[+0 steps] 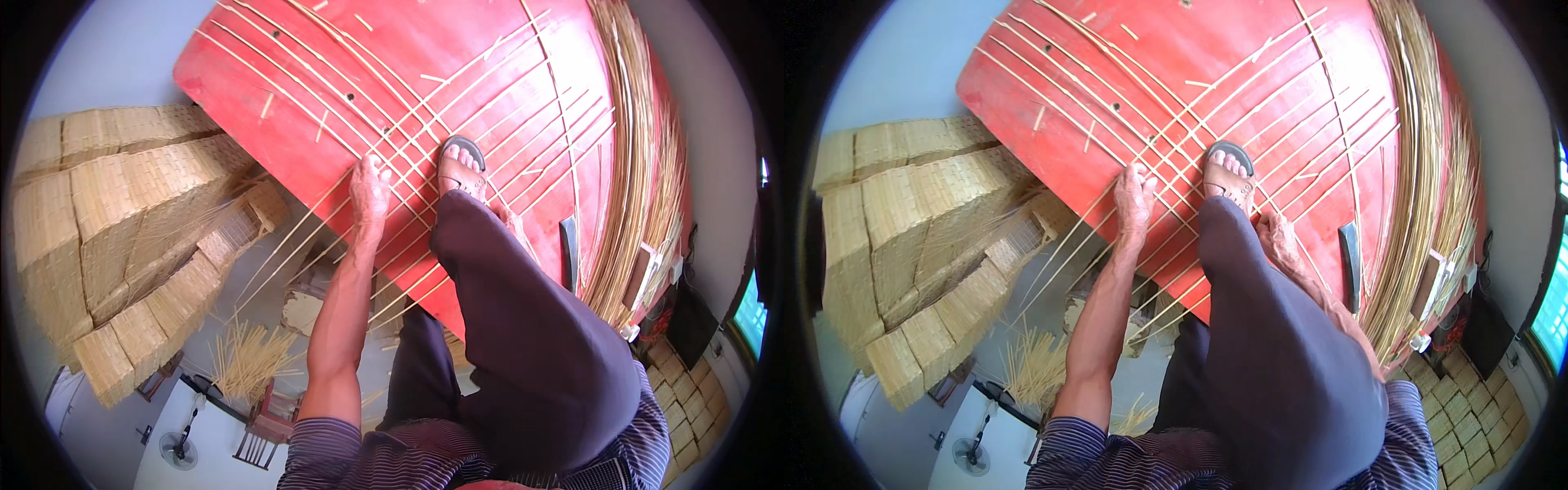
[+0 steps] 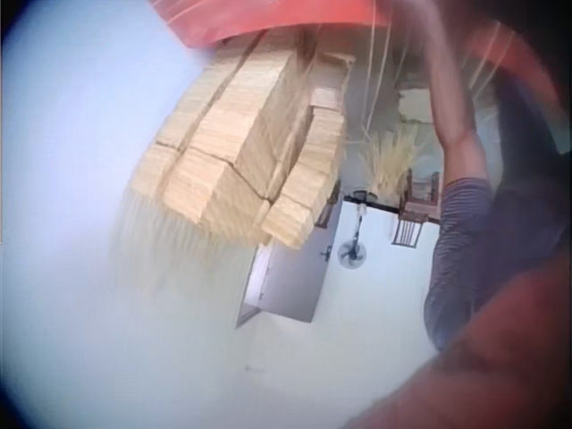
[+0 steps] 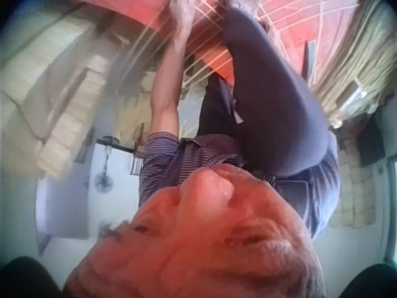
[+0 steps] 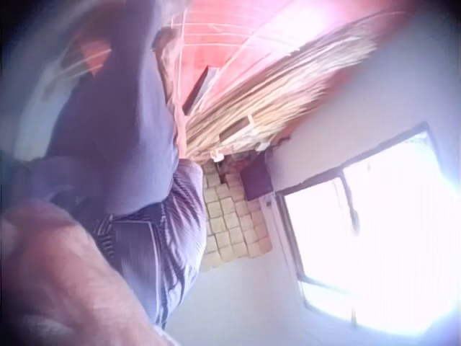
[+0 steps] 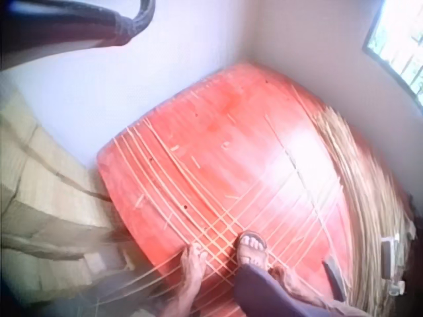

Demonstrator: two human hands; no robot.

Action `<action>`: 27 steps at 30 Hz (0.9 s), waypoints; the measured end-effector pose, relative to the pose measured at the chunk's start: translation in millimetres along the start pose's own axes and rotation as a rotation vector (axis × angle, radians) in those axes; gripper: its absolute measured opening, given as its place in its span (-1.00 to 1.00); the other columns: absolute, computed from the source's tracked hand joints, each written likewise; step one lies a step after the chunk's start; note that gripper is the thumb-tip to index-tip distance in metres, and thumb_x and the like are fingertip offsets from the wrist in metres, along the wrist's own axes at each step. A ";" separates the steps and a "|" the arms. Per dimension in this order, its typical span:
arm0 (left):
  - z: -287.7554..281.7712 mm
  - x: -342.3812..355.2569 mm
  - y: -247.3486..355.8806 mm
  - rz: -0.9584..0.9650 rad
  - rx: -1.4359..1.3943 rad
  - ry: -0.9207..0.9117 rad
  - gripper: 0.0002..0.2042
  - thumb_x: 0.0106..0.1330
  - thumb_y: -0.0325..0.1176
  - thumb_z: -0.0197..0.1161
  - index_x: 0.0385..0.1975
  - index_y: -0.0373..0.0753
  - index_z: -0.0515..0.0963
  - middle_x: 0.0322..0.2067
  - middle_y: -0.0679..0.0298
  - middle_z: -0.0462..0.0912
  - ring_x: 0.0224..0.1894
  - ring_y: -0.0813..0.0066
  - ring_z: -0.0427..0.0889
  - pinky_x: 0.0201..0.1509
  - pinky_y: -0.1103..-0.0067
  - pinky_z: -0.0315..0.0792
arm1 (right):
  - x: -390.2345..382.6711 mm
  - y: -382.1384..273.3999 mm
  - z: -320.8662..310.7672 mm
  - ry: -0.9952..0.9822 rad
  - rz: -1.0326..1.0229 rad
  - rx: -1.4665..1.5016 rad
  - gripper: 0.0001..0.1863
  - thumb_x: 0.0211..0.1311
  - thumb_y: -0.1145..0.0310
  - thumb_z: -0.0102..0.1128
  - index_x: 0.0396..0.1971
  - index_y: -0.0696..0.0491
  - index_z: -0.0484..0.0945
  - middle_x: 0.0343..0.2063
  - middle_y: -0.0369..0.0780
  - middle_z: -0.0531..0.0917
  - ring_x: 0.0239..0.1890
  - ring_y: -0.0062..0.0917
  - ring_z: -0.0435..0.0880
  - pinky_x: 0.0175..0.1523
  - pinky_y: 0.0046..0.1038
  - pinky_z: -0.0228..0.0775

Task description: The person weaves thin bamboo strips by hand on a red curved work surface, alternating strips over and under existing rows to form a grid pattern. The person uses their right foot to hold the work in place while manipulating the strips with both hands.

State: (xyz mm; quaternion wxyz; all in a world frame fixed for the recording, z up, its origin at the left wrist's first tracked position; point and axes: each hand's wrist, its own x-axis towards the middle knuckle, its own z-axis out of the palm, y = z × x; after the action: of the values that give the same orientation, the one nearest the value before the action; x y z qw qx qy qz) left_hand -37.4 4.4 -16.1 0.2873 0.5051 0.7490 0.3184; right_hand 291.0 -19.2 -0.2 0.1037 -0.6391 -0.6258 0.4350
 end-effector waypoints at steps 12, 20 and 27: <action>-6.2 -3.1 -47.8 0.218 0.020 0.118 -0.80 0.18 -0.45 0.17 -0.21 -0.33 0.44 -0.58 0.13 0.46 -0.51 0.16 0.52 -0.36 0.27 0.44 | 12.4 -13.9 12.6 -0.160 0.031 -0.221 -0.84 0.15 0.45 0.13 -0.55 0.23 0.52 -0.70 -0.01 0.57 -0.59 -0.19 0.64 -0.46 -0.13 0.40; -19.9 29.7 -2.1 -0.308 -0.184 -0.285 -0.72 0.24 -0.39 0.20 -0.08 -0.36 0.54 -0.46 -0.01 0.68 -0.35 0.15 0.72 -0.21 0.34 0.57 | 41.4 56.1 8.2 -0.214 -0.482 -0.751 -0.84 0.14 0.45 0.14 -0.55 0.22 0.50 -0.73 -0.02 0.52 -0.62 -0.14 0.60 -0.49 -0.08 0.34; -72.9 106.5 -26.3 -0.886 -0.874 0.181 -0.43 0.32 -0.33 0.27 0.25 -0.52 0.30 0.13 -0.21 0.49 0.16 -0.02 0.56 0.23 0.14 0.45 | 153.7 -207.8 12.7 -0.076 -0.166 -0.137 -0.76 0.24 0.29 0.15 -0.25 0.15 0.63 -0.42 0.12 0.65 -0.30 0.03 0.68 -0.22 -0.09 0.48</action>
State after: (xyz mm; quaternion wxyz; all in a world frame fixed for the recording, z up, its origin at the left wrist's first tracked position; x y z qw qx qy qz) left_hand -141.9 83.3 -1.7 0.5074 -0.0461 0.7091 0.4874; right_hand 110.0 153.0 67.3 0.0715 -0.5736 -0.7083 0.4052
